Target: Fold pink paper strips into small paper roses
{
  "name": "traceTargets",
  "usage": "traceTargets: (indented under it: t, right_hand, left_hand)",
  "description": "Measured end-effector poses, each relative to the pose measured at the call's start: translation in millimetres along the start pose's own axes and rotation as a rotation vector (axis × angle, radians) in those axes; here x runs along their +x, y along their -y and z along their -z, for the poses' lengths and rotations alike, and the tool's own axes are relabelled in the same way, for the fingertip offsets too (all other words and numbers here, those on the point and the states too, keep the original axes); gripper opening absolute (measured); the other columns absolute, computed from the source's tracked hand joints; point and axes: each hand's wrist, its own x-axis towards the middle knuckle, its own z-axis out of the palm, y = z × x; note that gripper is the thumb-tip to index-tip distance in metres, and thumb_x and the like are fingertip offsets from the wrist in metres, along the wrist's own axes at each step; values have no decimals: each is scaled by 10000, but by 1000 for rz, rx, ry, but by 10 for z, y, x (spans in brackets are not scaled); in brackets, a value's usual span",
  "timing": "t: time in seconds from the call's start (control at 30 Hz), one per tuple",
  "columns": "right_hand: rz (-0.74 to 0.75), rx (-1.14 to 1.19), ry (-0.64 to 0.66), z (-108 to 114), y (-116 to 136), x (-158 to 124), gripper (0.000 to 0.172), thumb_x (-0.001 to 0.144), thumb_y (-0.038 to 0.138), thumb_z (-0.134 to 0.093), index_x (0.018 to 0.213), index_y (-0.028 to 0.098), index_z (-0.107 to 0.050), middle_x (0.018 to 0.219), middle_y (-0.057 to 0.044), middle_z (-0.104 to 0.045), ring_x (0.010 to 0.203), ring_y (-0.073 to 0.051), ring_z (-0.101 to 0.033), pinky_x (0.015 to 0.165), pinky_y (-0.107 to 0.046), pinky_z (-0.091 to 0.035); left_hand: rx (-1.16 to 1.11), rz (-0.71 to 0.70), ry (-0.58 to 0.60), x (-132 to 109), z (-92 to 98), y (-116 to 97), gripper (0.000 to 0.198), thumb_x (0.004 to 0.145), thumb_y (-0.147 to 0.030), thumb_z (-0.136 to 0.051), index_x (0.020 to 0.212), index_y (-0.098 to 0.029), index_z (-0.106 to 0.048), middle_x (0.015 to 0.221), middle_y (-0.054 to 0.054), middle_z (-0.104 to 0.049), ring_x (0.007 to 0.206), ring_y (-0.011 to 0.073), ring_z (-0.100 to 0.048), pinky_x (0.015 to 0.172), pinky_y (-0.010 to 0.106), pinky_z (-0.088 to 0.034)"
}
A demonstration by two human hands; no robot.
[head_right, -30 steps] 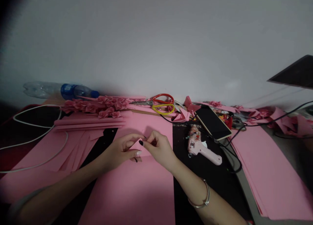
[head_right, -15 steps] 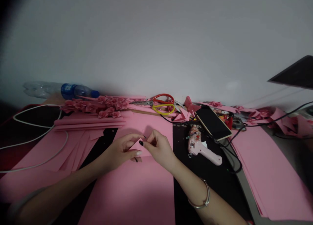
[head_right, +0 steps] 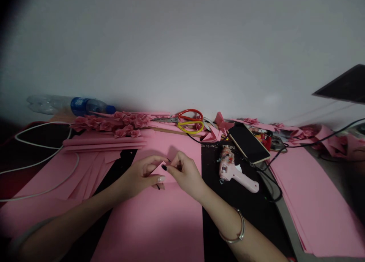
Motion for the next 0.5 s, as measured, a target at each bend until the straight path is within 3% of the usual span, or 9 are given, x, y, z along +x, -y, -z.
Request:
traceTargets:
  t: [0.2, 0.5]
  right_hand:
    - [30, 113, 17, -18, 48, 2, 200, 801, 227, -576, 746, 214, -384, 581, 85, -337, 494, -82, -287, 468, -215, -232]
    - [83, 50, -3, -87, 75, -94, 147, 829, 202, -515, 764, 221, -384, 579, 78, -341, 493, -91, -299, 471, -225, -242]
  left_hand:
    - [-38, 2, 37, 2, 21, -5, 368, 735, -140, -595, 1078, -202, -481, 925, 18, -597, 583, 124, -660, 577, 258, -518]
    - [-112, -24, 30, -31, -46, -30, 452, 664, -97, -662, 1072, -188, -490, 1066, 45, -538, 703, 129, -622, 665, 314, -541]
